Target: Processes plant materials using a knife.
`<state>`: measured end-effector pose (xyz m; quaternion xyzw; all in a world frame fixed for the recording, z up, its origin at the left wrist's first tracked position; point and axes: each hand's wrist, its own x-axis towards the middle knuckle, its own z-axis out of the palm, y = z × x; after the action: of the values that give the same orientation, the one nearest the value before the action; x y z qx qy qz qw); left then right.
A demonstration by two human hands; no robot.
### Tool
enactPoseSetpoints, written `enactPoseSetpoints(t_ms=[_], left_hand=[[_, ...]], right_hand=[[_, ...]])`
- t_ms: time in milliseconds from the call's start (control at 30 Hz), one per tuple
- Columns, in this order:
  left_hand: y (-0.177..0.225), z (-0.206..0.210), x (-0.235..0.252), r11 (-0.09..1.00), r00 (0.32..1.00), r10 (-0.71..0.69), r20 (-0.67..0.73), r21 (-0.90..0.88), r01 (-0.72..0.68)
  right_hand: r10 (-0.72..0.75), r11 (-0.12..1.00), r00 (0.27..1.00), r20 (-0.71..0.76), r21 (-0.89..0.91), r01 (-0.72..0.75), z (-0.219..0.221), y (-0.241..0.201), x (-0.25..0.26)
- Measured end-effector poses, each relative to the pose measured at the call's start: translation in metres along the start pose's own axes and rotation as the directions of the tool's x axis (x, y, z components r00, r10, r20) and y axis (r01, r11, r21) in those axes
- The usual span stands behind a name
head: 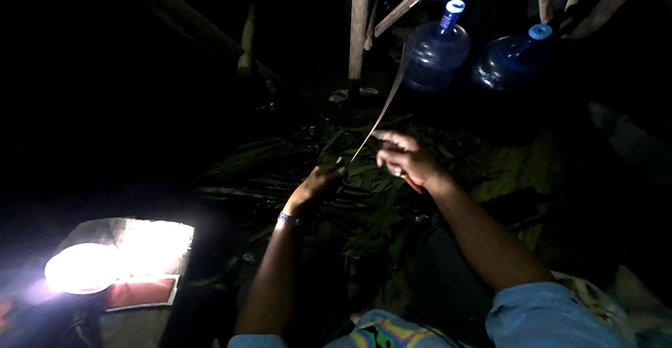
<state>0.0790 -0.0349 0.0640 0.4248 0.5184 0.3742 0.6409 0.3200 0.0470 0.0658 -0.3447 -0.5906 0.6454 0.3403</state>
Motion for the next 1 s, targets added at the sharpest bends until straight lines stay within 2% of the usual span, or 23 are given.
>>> enactPoseSetpoints(t_ms=[67, 167, 300, 433, 533, 633, 700, 800, 867, 933, 1000], left_hand=[[-0.001, 0.002, 0.0, 0.999, 1.0, 0.024, 0.015, 0.038, -0.024], [-0.006, 0.001, 0.002, 0.989, 0.995, 0.097, 0.032, 0.112, -0.1], [-0.01, -0.006, 0.004, 0.974, 0.982, 0.172, -0.08, 0.162, -0.157], [-0.014, -0.007, 0.008, 0.966, 0.955, 0.247, -0.165, 0.117, -0.23], [-0.016, 0.002, 0.011, 0.927, 0.943, 0.306, -0.129, 0.265, -0.265], [-0.018, 0.014, 0.018, 0.886, 0.944, 0.331, -0.013, 0.348, -0.306], [-0.019, 0.016, 0.018, 0.909, 0.952, 0.304, 0.031, 0.29, -0.299], [-0.015, 0.01, 0.005, 0.985, 0.989, 0.145, -0.004, 0.092, -0.144], [-0.006, 0.008, -0.004, 0.997, 0.996, 0.073, -0.045, 0.034, -0.071], [-0.008, 0.006, 0.001, 0.994, 0.995, 0.092, -0.043, 0.058, -0.09], [-0.008, 0.007, 0.006, 0.974, 0.985, 0.174, -0.014, 0.151, -0.17]], right_hand=[[0.023, 1.0, 0.995, 0.093, 0.01, -0.024, 0.021, 0.005, 0.003], [0.044, 0.996, 0.998, 0.046, 0.08, -0.047, 0.03, 0.002, 0.008], [0.073, 0.973, 0.997, 0.014, 0.219, -0.074, 0.012, 0.003, 0.013], [0.048, 0.981, 0.988, 0.149, 0.178, -0.074, 0.008, 0.011, 0.011], [0.0, 0.996, 0.984, 0.177, 0.083, -0.014, 0.02, 0.007, 0.009], [-0.07, 0.998, 0.996, 0.058, 0.0, 0.07, 0.029, 0.006, 0.01], [-0.126, 0.992, 0.992, -0.009, -0.007, 0.126, 0.024, 0.004, 0.011], [-0.191, 0.976, 0.969, -0.155, 0.079, 0.205, 0.006, -0.004, 0.009], [-0.211, 0.955, 0.941, -0.264, 0.15, 0.256, -0.01, -0.008, 0.008], [-0.237, 0.925, 0.904, -0.355, 0.201, 0.322, -0.024, -0.008, 0.008], [-0.257, 0.902, 0.885, -0.389, 0.233, 0.364, -0.032, -0.008, 0.007]])
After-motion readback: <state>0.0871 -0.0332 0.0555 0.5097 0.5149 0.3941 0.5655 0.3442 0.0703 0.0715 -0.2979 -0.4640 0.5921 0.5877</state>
